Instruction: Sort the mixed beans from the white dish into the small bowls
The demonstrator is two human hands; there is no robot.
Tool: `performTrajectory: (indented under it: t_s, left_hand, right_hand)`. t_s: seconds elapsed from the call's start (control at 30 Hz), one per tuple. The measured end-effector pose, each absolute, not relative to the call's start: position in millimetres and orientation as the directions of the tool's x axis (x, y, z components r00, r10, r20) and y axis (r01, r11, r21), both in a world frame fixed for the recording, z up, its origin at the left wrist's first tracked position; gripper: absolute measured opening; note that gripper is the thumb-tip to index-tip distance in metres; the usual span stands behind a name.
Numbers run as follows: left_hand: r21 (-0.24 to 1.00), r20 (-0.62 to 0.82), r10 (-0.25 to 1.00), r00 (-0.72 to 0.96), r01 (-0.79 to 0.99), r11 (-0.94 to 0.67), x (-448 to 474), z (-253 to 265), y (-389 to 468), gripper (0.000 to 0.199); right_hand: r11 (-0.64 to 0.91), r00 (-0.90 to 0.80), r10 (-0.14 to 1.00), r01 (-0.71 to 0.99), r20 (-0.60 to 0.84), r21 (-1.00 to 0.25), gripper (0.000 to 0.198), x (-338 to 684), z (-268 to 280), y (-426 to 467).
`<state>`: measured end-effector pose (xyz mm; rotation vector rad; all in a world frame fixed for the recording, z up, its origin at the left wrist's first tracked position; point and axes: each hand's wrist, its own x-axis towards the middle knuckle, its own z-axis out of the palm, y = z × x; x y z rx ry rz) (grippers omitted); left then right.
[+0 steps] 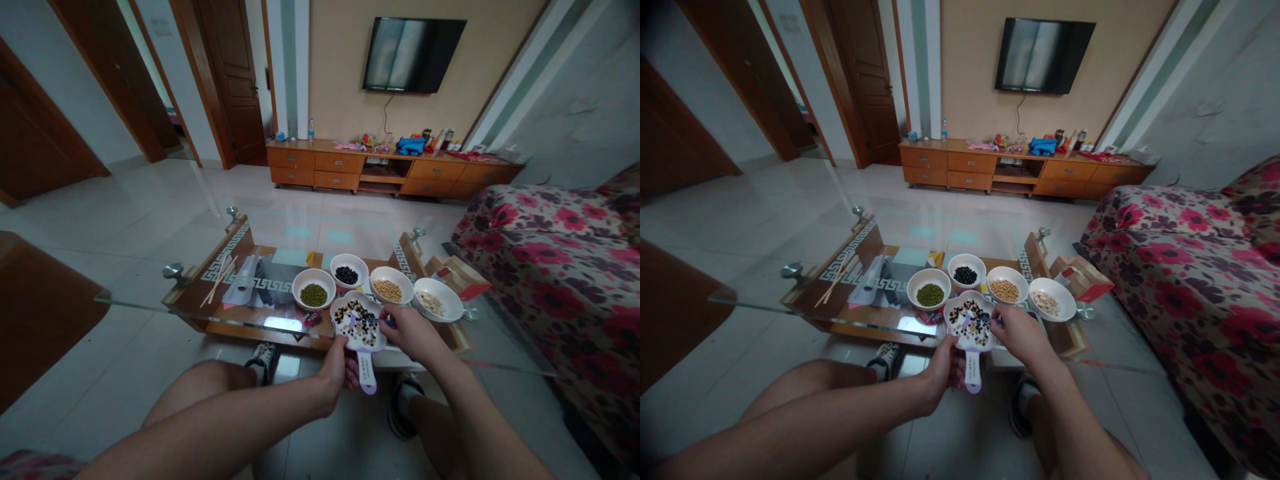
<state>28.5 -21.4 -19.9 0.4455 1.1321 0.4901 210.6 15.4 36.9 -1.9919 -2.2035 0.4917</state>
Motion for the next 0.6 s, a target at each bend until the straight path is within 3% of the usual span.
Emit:
performTrajectory:
  t_s: [0.6]
  left_hand:
    - [0.570,-0.738,0.578,0.348,-0.138,0.810,28.8,-22.9,-22.2,0.066]
  right_hand:
    - [0.095,-0.140,0.983,0.943,-0.120,-0.320,0.017,209.4,34.3,17.1]
